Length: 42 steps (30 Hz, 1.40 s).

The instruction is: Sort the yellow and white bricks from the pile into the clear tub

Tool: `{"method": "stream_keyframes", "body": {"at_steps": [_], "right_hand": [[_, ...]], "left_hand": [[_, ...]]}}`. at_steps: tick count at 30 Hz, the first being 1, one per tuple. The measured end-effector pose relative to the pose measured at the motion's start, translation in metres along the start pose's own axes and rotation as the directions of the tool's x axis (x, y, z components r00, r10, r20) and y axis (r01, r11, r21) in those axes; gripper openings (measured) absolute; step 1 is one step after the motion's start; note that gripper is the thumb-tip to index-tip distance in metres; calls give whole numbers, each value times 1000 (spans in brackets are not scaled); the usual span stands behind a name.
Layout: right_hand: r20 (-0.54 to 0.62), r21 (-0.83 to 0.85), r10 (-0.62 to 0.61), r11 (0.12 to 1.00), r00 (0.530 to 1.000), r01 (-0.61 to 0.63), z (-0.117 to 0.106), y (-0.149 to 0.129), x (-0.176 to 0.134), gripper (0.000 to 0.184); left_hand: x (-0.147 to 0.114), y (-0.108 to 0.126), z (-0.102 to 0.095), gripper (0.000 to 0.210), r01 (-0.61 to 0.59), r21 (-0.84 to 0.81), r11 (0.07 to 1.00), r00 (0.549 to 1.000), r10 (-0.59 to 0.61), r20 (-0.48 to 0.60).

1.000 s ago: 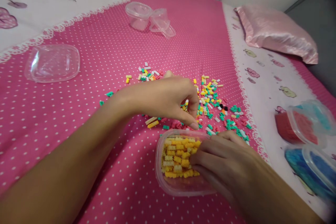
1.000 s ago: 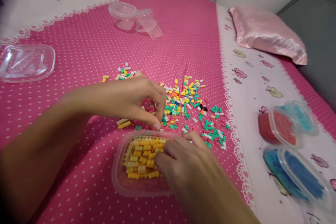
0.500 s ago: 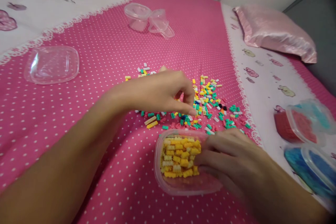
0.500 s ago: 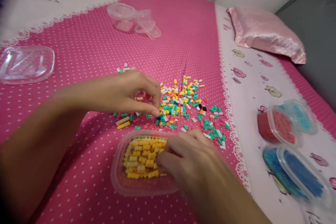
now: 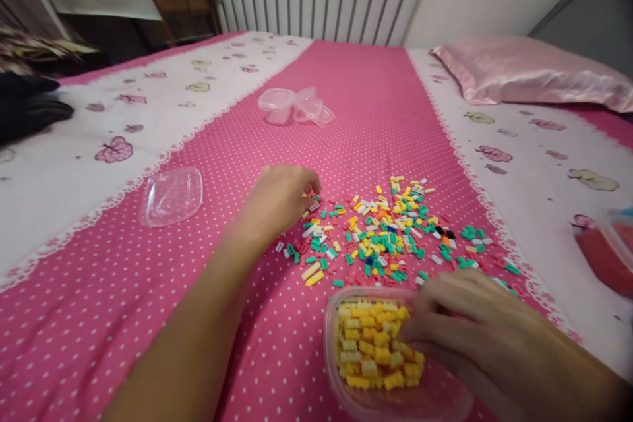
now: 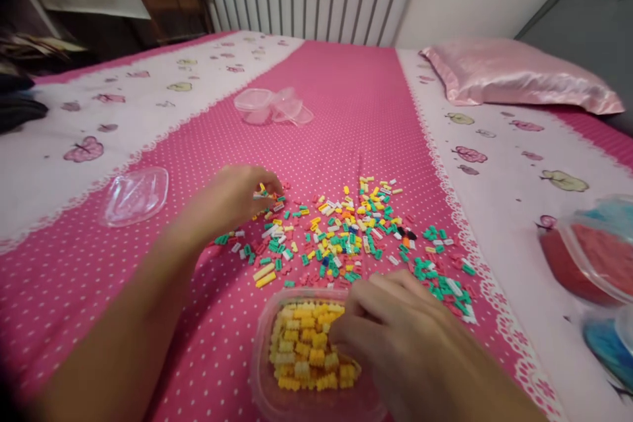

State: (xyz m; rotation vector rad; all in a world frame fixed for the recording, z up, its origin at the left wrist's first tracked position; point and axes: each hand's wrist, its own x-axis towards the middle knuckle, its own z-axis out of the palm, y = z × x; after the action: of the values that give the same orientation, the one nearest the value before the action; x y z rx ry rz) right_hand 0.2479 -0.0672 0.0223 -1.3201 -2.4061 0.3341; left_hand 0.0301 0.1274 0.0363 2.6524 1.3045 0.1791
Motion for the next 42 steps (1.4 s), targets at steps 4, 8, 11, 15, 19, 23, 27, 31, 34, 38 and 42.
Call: {"method": "stream_keyframes", "body": {"at_steps": [4,8,11,15,19,23,27,31,34,38,42], "right_hand": [[-209,-25,95,994,973,-103,2,11,11,18],[-437,-17,277,949,856,-316,13,50,15,28],[-490,-49,339,909,803,-413,23,82,13,41],[-378,-95,397,882,837,-461,34,97,11,43],[-323,-99,380,897,867,-430,40,93,15,40],[-340,-82,367,906,866,-416,38,89,18,39],[-364,-64,363,909,858,-412,35,86,19,36],[-394,-47,365,909,844,-415,30,82,22,35],[-447,4,369,912,815,-411,19,75,25,33],[-477,117,332,942,814,-316,5,54,27,27],[-425,175,236,969,874,-177,1,30,29,20]], "left_hand": [[2,6,8,16,-24,29,999,998,22,59],[4,9,14,15,-23,53,998,997,19,76],[3,10,12,14,0,88,996,997,-7,72],[1,13,4,19,-6,115,993,998,0,56],[2,23,2,22,-40,114,993,999,39,16],[8,33,12,17,-95,115,989,995,91,32],[12,37,23,15,-89,148,985,995,83,48],[13,35,22,27,-57,171,984,998,54,23],[11,33,12,29,-39,143,989,999,38,9],[3,35,0,29,-38,-8,999,999,38,16],[-4,47,0,34,-130,-546,828,961,241,136]]}}
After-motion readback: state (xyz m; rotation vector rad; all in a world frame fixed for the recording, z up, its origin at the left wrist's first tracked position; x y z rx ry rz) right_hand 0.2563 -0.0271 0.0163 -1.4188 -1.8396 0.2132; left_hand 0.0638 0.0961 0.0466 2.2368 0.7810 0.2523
